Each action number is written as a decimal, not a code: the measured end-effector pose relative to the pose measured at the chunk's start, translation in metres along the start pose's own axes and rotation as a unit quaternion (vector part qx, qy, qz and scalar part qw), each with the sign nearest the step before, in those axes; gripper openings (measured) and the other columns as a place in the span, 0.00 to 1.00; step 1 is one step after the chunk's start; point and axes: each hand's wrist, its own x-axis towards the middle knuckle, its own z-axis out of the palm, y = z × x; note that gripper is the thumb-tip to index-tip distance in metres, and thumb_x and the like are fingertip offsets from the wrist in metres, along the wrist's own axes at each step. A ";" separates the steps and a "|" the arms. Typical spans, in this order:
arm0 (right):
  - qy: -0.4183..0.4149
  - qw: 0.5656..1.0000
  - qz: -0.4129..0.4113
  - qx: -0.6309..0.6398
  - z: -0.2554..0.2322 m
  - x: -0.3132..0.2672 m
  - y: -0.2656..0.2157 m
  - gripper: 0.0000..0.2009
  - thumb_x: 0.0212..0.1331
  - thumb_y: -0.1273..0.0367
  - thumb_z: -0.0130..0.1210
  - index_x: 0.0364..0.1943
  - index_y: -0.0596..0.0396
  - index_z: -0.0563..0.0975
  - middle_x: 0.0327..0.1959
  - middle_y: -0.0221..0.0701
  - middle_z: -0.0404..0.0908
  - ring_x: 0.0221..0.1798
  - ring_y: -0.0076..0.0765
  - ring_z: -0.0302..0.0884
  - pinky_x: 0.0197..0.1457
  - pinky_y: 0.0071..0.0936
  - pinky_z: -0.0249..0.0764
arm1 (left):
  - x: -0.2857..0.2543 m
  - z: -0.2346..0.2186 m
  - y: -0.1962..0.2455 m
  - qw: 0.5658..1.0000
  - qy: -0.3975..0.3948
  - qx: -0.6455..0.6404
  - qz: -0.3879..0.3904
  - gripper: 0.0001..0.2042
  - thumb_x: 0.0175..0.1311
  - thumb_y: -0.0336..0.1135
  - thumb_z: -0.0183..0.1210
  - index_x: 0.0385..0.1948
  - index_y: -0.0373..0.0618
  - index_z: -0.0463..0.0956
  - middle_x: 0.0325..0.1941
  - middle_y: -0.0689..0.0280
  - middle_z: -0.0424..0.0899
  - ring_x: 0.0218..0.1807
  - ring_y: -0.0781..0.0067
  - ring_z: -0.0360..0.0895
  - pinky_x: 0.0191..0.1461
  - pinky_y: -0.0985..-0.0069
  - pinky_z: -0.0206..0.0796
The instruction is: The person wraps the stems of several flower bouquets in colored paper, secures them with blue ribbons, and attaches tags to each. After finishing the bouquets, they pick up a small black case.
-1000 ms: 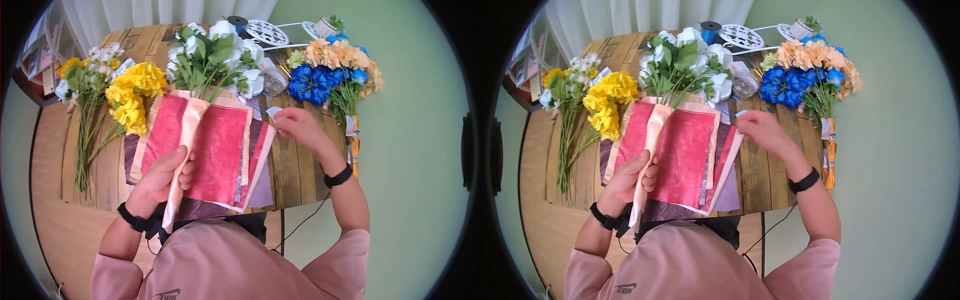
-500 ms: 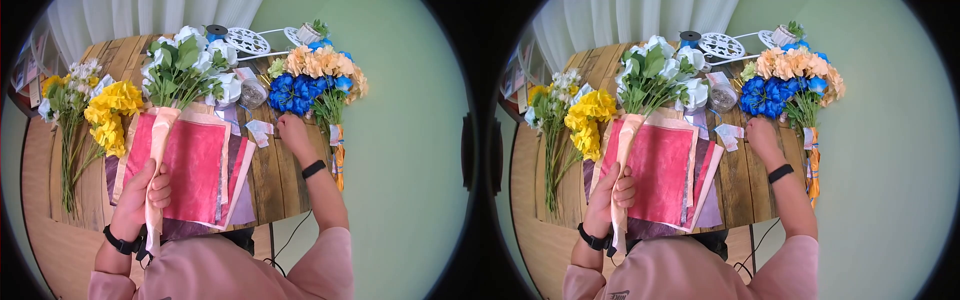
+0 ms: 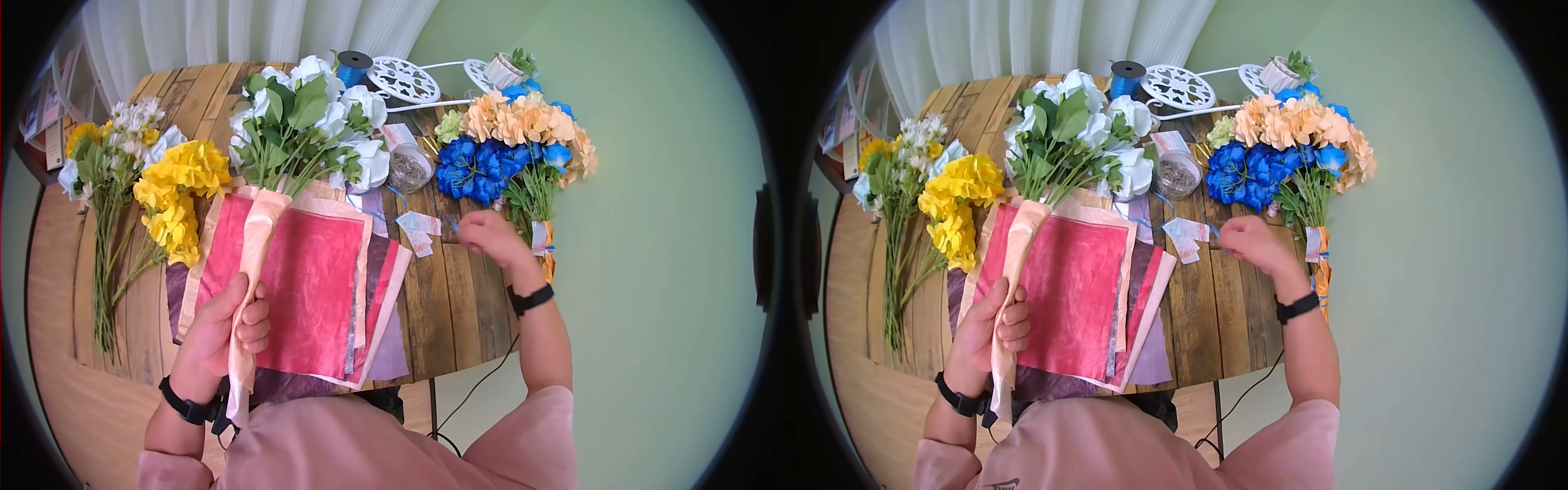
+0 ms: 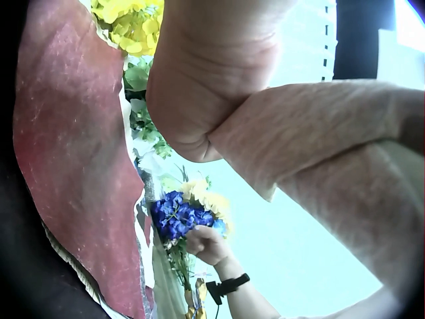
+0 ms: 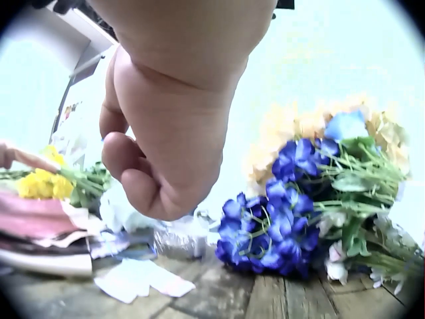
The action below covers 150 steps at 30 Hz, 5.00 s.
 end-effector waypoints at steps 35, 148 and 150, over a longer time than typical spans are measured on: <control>-0.318 0.938 -0.102 0.093 0.152 -0.057 -0.137 0.04 0.56 0.73 0.55 0.31 0.59 0.76 0.38 0.34 0.84 0.35 0.24 0.81 0.39 0.21 0.76 | 0.018 -0.011 -0.012 0.997 -0.041 0.002 -0.062 0.17 0.73 0.50 0.47 0.42 0.45 0.73 0.48 0.54 0.81 0.26 0.70 0.79 0.29 0.73 0.73; -0.237 0.906 -0.059 0.345 0.249 -0.021 -0.031 0.08 0.55 0.78 0.62 0.38 0.55 0.79 0.34 0.26 0.80 0.30 0.18 0.70 0.32 0.19 0.66 | 0.049 0.045 0.021 0.311 -0.182 0.861 0.360 0.06 0.51 0.33 0.61 0.25 0.42 0.74 0.22 0.57 0.79 0.29 0.53 0.80 0.31 0.61 0.70; -0.234 0.894 -0.069 0.377 0.252 -0.021 -0.031 0.10 0.57 0.82 0.57 0.41 0.55 0.79 0.37 0.29 0.81 0.35 0.23 0.76 0.35 0.22 0.71 | 0.054 0.045 0.019 0.319 -0.185 0.860 0.353 0.07 0.52 0.33 0.61 0.25 0.42 0.73 0.22 0.57 0.79 0.29 0.53 0.79 0.32 0.61 0.70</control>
